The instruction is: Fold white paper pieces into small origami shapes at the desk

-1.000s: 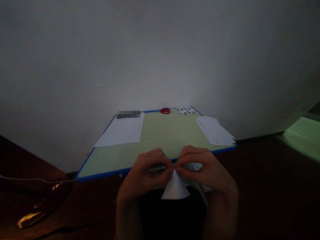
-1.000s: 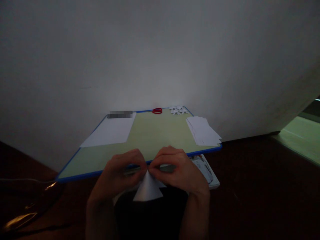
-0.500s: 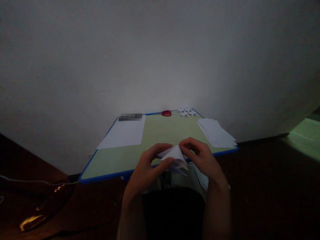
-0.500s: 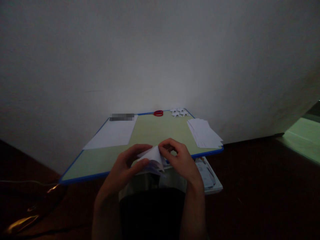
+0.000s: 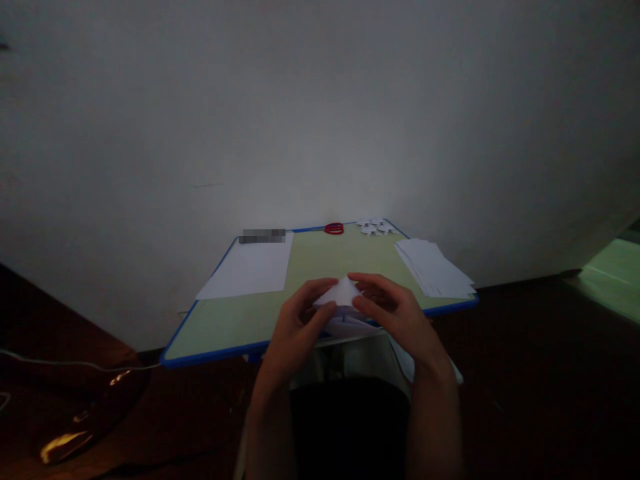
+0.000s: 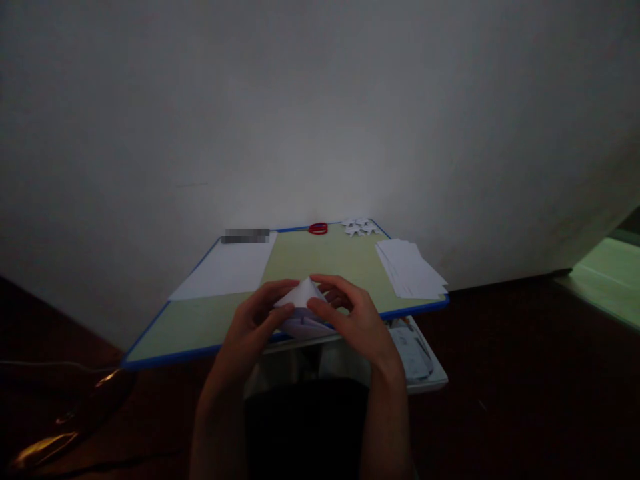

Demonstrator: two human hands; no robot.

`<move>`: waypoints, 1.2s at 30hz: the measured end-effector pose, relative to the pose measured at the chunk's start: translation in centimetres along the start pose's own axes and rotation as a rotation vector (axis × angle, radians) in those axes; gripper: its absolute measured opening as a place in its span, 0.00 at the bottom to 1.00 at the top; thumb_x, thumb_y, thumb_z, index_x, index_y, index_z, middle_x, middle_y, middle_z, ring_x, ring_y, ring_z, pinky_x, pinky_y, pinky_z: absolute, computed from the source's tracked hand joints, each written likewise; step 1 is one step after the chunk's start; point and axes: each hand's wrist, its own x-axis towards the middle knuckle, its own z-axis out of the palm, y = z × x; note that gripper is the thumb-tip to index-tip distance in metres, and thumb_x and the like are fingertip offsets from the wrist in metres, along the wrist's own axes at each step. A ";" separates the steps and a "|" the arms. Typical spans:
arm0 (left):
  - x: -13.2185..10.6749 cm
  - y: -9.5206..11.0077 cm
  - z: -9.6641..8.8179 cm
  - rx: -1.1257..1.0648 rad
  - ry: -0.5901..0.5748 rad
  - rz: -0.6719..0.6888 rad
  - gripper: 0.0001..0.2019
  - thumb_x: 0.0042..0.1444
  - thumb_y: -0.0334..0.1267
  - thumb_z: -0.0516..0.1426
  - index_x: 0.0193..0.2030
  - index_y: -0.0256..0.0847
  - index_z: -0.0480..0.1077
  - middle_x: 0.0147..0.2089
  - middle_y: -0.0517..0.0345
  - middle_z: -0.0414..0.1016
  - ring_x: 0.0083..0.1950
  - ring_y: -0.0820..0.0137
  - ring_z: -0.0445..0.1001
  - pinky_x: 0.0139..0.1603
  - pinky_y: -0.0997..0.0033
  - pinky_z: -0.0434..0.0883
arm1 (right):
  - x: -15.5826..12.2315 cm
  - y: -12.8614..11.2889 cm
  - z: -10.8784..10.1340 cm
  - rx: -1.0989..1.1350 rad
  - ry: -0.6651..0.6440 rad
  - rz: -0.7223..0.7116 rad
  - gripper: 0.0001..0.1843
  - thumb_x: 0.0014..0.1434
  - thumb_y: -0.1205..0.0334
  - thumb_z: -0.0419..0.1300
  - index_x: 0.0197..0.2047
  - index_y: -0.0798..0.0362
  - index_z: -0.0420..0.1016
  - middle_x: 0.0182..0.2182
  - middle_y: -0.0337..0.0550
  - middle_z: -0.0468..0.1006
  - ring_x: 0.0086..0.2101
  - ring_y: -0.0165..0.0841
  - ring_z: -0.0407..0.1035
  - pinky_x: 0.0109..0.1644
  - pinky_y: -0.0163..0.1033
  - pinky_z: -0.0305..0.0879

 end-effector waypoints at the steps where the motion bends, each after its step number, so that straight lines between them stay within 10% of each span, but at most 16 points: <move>1: 0.0 0.0 0.0 0.010 0.008 0.007 0.14 0.61 0.37 0.63 0.54 0.42 0.77 0.54 0.51 0.81 0.52 0.63 0.80 0.49 0.68 0.77 | 0.0 0.1 0.0 0.005 0.005 -0.001 0.24 0.57 0.53 0.72 0.56 0.47 0.80 0.44 0.44 0.82 0.40 0.34 0.75 0.44 0.40 0.75; 8: 0.1 -0.1 0.1 -0.057 0.059 -0.006 0.17 0.63 0.43 0.63 0.56 0.41 0.75 0.50 0.50 0.82 0.46 0.66 0.81 0.43 0.71 0.75 | 0.3 0.3 0.1 0.034 0.085 -0.033 0.20 0.57 0.55 0.71 0.53 0.47 0.82 0.42 0.43 0.81 0.37 0.32 0.75 0.41 0.39 0.76; 15: 0.1 -0.6 0.4 -0.223 -0.083 -0.005 0.44 0.49 0.48 0.73 0.70 0.43 0.62 0.49 0.47 0.82 0.48 0.59 0.82 0.47 0.64 0.77 | 0.4 0.0 0.2 0.125 0.192 -0.058 0.24 0.57 0.58 0.70 0.57 0.43 0.78 0.42 0.41 0.76 0.37 0.32 0.73 0.39 0.37 0.74; 36: 0.8 -1.3 1.9 0.028 0.152 0.155 0.14 0.59 0.45 0.67 0.47 0.40 0.79 0.43 0.53 0.83 0.44 0.64 0.80 0.47 0.67 0.76 | 0.4 -0.8 0.7 0.048 0.175 -0.177 0.13 0.58 0.54 0.72 0.45 0.47 0.79 0.36 0.39 0.79 0.37 0.34 0.74 0.41 0.38 0.72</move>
